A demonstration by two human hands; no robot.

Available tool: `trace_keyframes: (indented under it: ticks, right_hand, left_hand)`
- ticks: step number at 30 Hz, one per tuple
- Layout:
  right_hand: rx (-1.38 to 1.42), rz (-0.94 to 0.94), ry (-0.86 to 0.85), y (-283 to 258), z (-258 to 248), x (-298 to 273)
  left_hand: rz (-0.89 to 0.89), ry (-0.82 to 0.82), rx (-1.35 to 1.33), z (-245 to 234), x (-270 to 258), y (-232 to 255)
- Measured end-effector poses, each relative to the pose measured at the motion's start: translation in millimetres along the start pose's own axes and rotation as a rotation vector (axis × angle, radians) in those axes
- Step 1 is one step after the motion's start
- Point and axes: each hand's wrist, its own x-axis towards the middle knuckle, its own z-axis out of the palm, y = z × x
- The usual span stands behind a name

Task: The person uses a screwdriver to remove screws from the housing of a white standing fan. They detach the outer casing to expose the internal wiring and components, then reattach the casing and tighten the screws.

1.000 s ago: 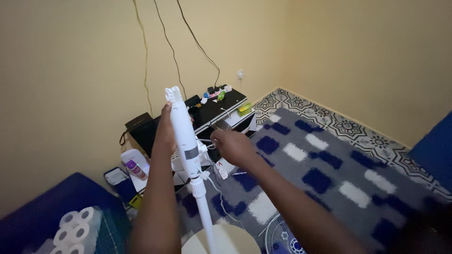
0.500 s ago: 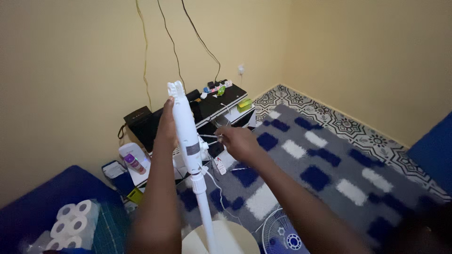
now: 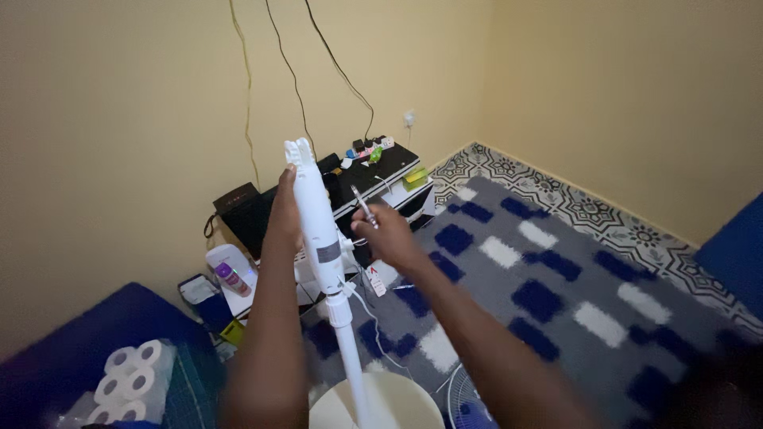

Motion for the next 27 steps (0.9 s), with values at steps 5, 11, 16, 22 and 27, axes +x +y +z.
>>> trace_keyframes:
  ticks: [5, 11, 16, 22, 27]
  right_hand:
    - [0.184, -0.032, -0.037, 21.0, 31.6, 13.5]
    - [0.213, 0.098, -0.010, 13.5, 32.8, 1.2]
    - [0.177, 0.013, -0.018, 11.4, 23.8, 4.1]
    - [0.076, -0.196, -0.041, 56.7, 15.2, 18.4]
    - [-0.060, 0.006, -0.007, 129.8, -10.9, 15.5]
  left_hand:
    - [0.004, -0.009, -0.005, 0.3, 0.3, -3.9]
    - [0.015, 0.035, 0.042, 7.9, -6.6, -2.1]
    - [0.001, 0.066, 0.038, 13.4, -0.7, -7.2]
    - [0.038, 0.069, 0.099, 20.0, -8.1, -2.3]
    - [-0.037, 0.098, 0.084, 18.6, -11.6, 0.6]
